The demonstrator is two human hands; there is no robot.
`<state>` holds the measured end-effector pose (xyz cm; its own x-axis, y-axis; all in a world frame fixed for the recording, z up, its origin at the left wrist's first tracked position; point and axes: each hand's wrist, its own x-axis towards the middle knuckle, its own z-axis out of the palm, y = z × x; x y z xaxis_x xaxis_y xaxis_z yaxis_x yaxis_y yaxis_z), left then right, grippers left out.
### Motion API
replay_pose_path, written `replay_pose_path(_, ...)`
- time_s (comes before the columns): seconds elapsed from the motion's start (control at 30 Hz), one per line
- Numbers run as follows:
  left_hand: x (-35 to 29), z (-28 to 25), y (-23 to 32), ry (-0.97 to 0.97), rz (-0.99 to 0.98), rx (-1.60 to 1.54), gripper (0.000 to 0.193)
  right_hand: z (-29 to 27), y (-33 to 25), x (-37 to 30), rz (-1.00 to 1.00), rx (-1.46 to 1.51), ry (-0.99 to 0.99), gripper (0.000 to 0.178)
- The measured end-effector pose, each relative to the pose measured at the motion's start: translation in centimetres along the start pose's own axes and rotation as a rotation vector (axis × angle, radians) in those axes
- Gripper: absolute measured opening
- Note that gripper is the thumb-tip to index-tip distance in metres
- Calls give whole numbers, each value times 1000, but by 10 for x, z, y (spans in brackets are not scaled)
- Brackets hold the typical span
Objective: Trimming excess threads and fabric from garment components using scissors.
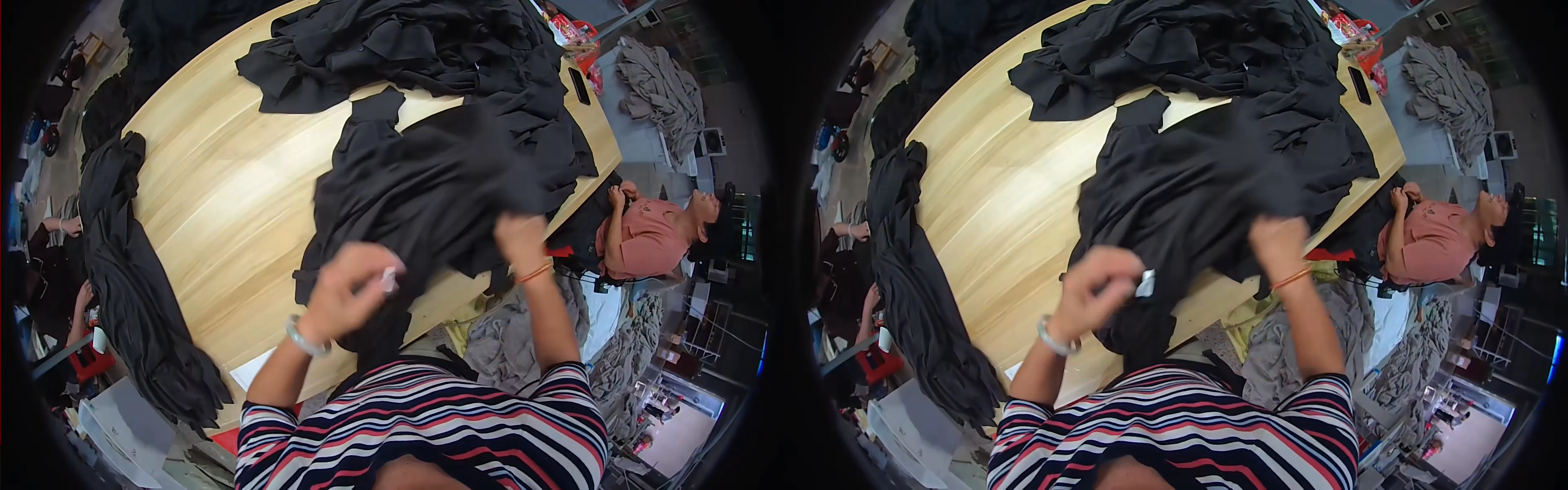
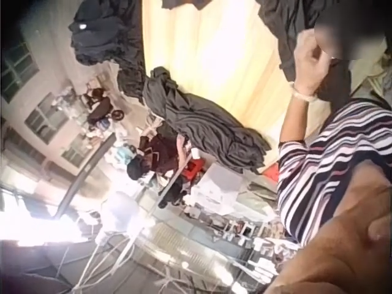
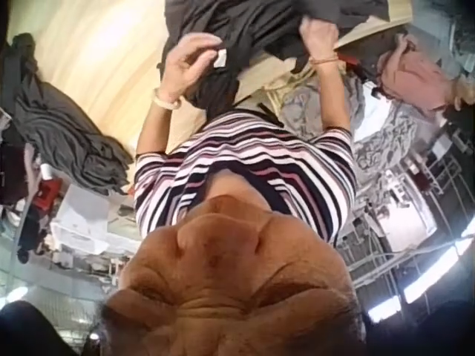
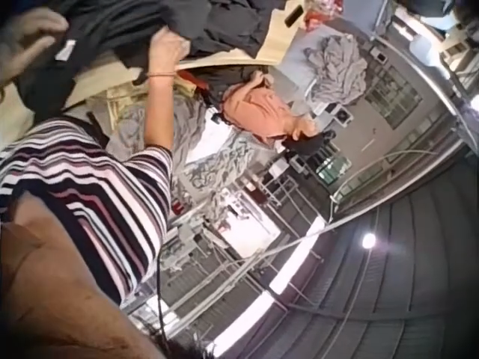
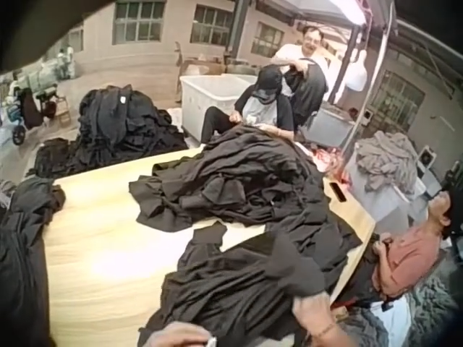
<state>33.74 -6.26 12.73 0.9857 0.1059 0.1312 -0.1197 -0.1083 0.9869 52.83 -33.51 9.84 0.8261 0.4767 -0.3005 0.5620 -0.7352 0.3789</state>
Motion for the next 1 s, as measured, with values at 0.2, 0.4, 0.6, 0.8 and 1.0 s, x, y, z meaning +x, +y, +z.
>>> replay_pose_path(0.2,48,-23,-158,452,-356,363,42,40,198,30,623,329,920,70)
replay_pose_path(0.4,104,5,-192,475,-544,837,54,-10,40,7,23,1048,260,45)
replay_pose_path(0.6,71,-38,-212,715,-479,576,34,50,-93,-6,-290,1188,109,53)
replay_pose_path(0.8,-131,-141,-222,1088,-617,706,32,96,-9,24,-13,994,40,50)
replay_pose_path(1.0,-176,-131,-212,1290,-677,-83,75,22,-42,-5,-306,943,64,47)
